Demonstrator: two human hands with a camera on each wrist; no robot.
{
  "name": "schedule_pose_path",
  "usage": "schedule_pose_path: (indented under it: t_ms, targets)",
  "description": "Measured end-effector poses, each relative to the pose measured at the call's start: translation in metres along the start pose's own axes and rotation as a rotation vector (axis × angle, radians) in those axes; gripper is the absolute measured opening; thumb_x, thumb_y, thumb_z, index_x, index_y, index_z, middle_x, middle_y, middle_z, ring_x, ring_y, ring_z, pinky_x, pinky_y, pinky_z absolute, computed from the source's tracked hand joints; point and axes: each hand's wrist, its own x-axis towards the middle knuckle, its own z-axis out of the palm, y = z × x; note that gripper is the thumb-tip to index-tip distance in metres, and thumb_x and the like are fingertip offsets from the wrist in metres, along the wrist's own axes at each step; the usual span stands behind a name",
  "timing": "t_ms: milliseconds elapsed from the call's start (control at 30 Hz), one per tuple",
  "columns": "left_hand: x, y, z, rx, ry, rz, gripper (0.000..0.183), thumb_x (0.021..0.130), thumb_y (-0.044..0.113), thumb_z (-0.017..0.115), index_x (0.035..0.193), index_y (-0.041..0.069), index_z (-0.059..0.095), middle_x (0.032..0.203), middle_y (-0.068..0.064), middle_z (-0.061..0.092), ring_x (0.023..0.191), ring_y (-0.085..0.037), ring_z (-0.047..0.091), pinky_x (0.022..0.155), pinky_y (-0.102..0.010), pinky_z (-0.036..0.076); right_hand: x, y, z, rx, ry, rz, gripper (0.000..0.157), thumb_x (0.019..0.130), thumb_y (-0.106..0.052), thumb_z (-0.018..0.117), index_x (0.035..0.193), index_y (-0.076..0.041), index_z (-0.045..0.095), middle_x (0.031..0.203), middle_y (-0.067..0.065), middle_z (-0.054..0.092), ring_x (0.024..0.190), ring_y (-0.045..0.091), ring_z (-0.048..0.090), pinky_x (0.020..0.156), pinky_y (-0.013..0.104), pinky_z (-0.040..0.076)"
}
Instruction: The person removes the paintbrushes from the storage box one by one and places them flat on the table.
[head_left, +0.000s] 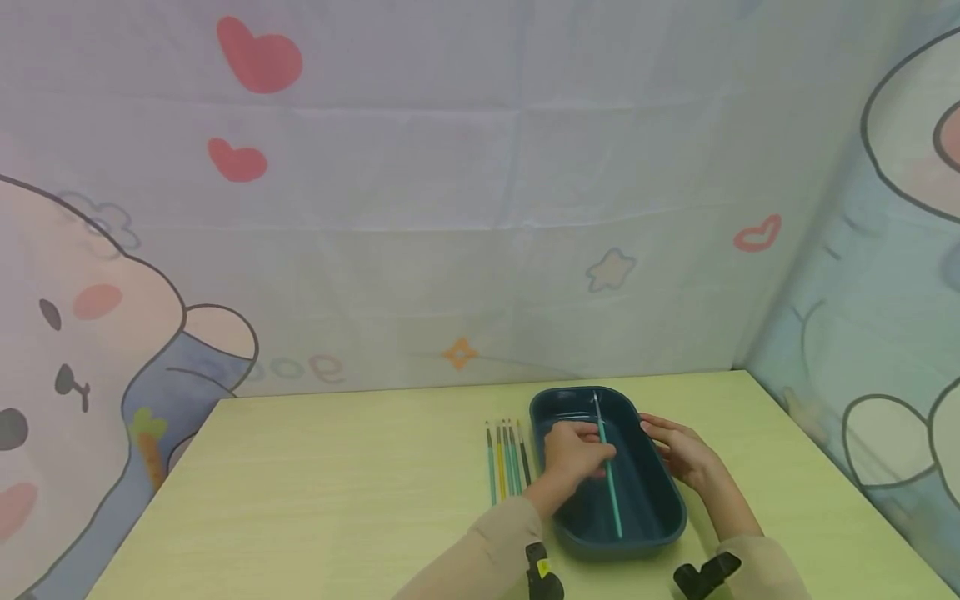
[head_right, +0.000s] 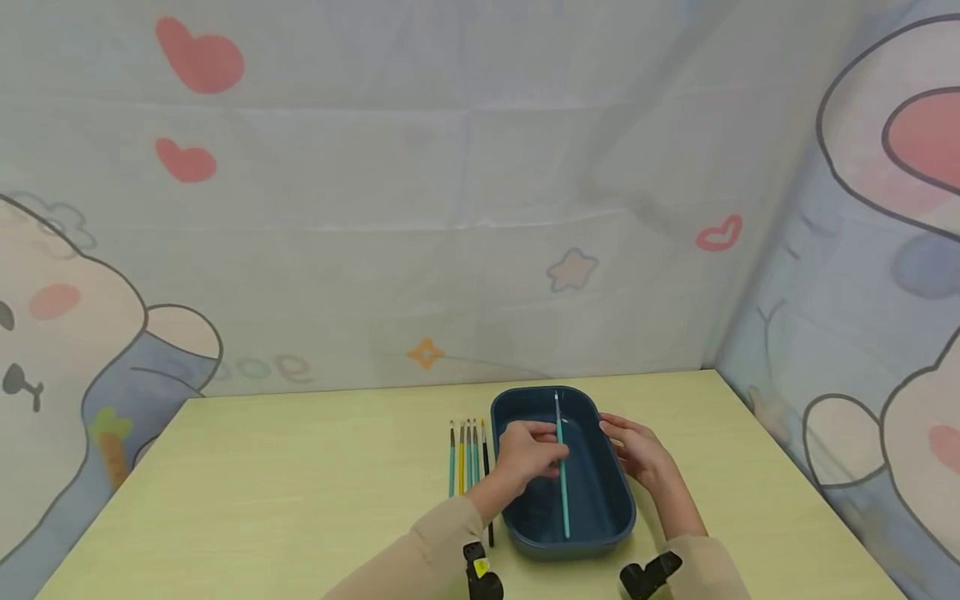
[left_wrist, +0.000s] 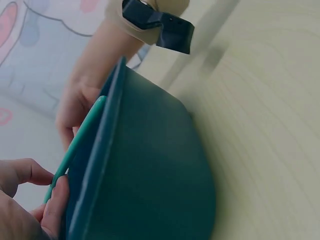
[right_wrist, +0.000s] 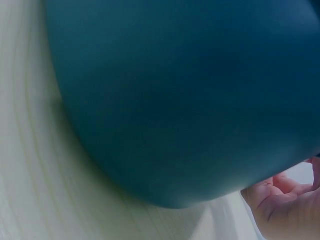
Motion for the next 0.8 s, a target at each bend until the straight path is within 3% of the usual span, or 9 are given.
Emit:
schedule_pose_path:
  t_ms: [800]
  targets:
    - [-0.012, 0.002, -0.019, -0.173, -0.022, -0.013, 0.037, 0.074, -0.004, 0.071, 0.111, -0.004, 0.067, 0.091, -0.01, 0.067, 0.066, -0.012, 0.067, 0.055, -0.028, 0.06, -0.001, 0.0, 0.0, 0.005, 0.006, -0.002, 0.063, 0.099, -0.028, 0.052, 0.15, 0.0, 0.026, 0.096, -0.017, 0.061, 0.088, 0.004, 0.062, 0.077, 0.024, 0.057]
